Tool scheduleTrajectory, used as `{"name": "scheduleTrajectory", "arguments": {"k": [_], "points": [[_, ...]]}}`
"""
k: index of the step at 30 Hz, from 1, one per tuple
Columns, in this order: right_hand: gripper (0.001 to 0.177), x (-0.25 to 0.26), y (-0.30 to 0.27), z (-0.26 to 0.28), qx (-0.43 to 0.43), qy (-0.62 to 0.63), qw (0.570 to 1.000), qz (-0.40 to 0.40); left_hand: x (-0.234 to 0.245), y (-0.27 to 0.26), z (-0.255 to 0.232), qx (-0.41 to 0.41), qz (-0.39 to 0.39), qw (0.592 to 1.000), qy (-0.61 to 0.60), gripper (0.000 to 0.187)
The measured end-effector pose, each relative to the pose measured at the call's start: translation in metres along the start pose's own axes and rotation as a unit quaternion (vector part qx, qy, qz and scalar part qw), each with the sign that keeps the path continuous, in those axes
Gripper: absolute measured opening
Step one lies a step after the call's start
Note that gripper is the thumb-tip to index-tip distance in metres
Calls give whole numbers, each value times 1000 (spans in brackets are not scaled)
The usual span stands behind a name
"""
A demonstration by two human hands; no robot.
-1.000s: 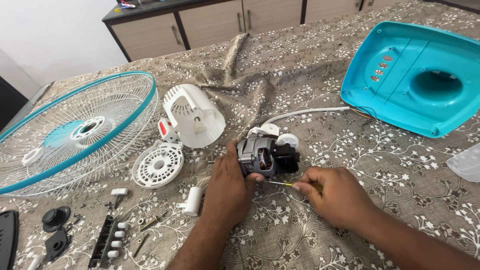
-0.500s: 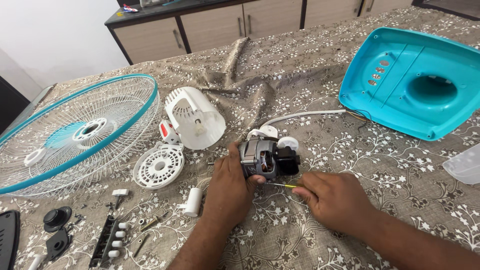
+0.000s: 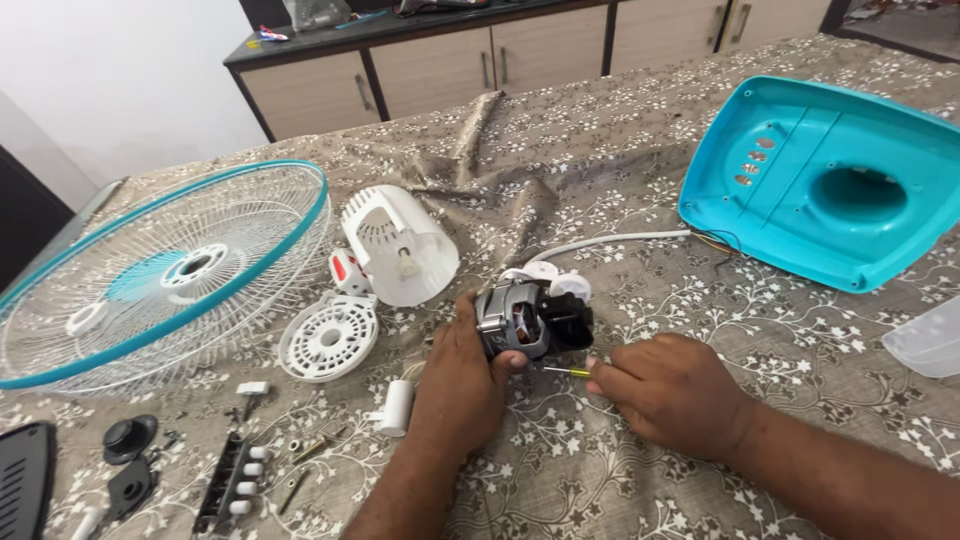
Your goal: The person disassembles a fan motor using a screwdriver, removes screws, and separates the motor housing. They then reassemble the motor by aligning and securing the housing parts with screws.
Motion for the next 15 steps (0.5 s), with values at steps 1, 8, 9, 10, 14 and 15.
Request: {"name": "scheduleTrajectory", "arguments": {"k": [1, 8, 9, 10, 14, 15], "points": [[17, -2, 1, -2, -27, 6, 1000, 12, 2, 0, -2, -10, -6, 1000, 3, 93], [48, -66, -36, -51, -445, 193, 829, 278, 3, 0, -5, -15, -13, 1000, -21, 96], [58, -76, -50, -53, -493, 200, 775, 341, 4, -2, -7, -31, -22, 999, -22, 96], [56, -84, -56, -48, -503, 275, 742, 349, 4, -2, -5, -28, -20, 999, -23, 95], [47, -104, -60, -45, -503, 412, 674, 349, 3, -1, -4, -31, -20, 999, -19, 95], [46, -105, -57, -47, -499, 410, 680, 347, 3, -1, -4, -34, -20, 999, -15, 95]]}}
Point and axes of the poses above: each hand's wrist, its own y-axis towards the middle knuckle, its own x-axis out of the back of the hand, z = x × y, the point moved 8 cm from there along y, towards the middle knuckle, and after that the axes turned 5 degrees about -y, right-handed, at the moved point
